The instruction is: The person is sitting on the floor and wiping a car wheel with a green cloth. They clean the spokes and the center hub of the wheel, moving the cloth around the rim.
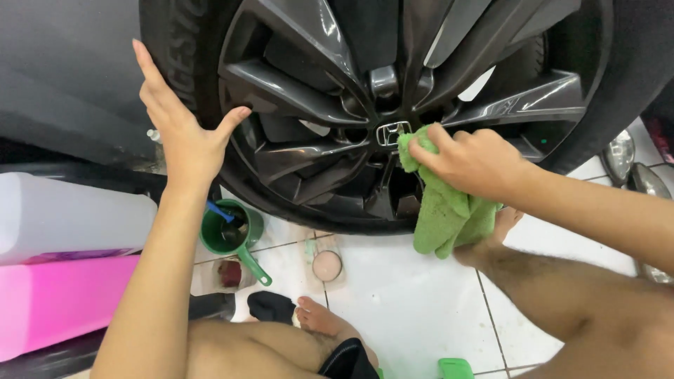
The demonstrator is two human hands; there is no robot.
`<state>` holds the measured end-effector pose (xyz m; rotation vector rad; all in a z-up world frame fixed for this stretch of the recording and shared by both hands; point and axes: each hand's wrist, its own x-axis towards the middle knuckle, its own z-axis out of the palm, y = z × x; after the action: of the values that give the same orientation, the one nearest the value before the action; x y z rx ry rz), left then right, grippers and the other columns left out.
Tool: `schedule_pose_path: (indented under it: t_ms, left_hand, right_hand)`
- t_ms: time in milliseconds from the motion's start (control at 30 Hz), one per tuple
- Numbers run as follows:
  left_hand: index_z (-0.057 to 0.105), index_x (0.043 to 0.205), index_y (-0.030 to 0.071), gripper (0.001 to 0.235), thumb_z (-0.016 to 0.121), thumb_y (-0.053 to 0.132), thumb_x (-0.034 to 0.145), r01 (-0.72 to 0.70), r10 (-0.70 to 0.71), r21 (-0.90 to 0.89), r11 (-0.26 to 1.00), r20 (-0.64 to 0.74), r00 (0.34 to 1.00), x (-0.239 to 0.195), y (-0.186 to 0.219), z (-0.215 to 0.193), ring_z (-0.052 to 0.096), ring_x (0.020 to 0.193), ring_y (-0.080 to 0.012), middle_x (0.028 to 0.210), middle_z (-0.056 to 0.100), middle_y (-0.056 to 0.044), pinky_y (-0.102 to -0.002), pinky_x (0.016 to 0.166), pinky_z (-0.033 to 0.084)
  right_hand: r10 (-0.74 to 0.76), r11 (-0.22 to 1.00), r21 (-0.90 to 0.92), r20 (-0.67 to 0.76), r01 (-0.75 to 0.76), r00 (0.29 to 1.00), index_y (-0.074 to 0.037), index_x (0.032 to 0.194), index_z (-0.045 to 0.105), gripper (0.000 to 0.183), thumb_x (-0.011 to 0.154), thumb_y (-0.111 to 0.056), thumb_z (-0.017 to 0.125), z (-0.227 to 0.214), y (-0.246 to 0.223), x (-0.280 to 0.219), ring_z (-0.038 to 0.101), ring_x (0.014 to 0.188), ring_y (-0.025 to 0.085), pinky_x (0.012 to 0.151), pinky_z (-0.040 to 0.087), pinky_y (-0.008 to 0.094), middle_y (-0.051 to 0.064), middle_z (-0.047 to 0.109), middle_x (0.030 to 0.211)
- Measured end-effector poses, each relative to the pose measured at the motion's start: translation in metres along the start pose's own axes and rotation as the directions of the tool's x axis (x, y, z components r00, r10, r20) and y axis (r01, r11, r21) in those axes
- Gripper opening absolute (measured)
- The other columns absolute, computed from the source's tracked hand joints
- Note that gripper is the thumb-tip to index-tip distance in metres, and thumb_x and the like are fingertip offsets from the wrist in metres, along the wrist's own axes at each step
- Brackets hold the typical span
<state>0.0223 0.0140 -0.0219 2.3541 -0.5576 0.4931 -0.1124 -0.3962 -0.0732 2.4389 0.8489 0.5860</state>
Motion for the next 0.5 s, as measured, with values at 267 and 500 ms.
schedule_pose_path:
  t_ms: [267, 500]
  left_hand:
    - [-0.015, 0.164, 0.028, 0.128, 0.099, 0.041, 0.106, 0.024, -0.024, -0.022, 0.999, 0.014, 1.0, -0.003, 0.008, -0.003, 0.025, 0.159, -0.039, 0.175, 0.005, -0.021, -0.059, 0.133, 0.025]
    - [-0.016, 0.165, 0.028, 0.126, 0.09, 0.059, 0.105, 0.032, -0.032, -0.007, 0.999, -0.004, 0.999, -0.003, 0.005, 0.0, 0.023, 0.162, -0.0394, 0.179, 0.0, -0.015, -0.063, 0.134, 0.025]
  right_hand:
    - [0.315, 0.946, 0.111, -0.097, -0.304, 0.944, -0.028, 0.117, 0.062, 0.041, 0.08, -0.012, 0.065, 0.021, -0.058, 0.005, 0.05, 0.045, 0.009, 0.036, 0.027, 0.026, -0.001, 0.058, 0.096]
    - [0.89, 0.269, 0.583, 0.153, -0.767, 0.429, -0.012, 0.108, 0.067, 0.014, 0.103, -0.025, 0.07, 0.011, -0.123, -0.005, 0.044, 0.052, 0.015, 0.041, 0.036, 0.031, -0.001, 0.054, 0.089]
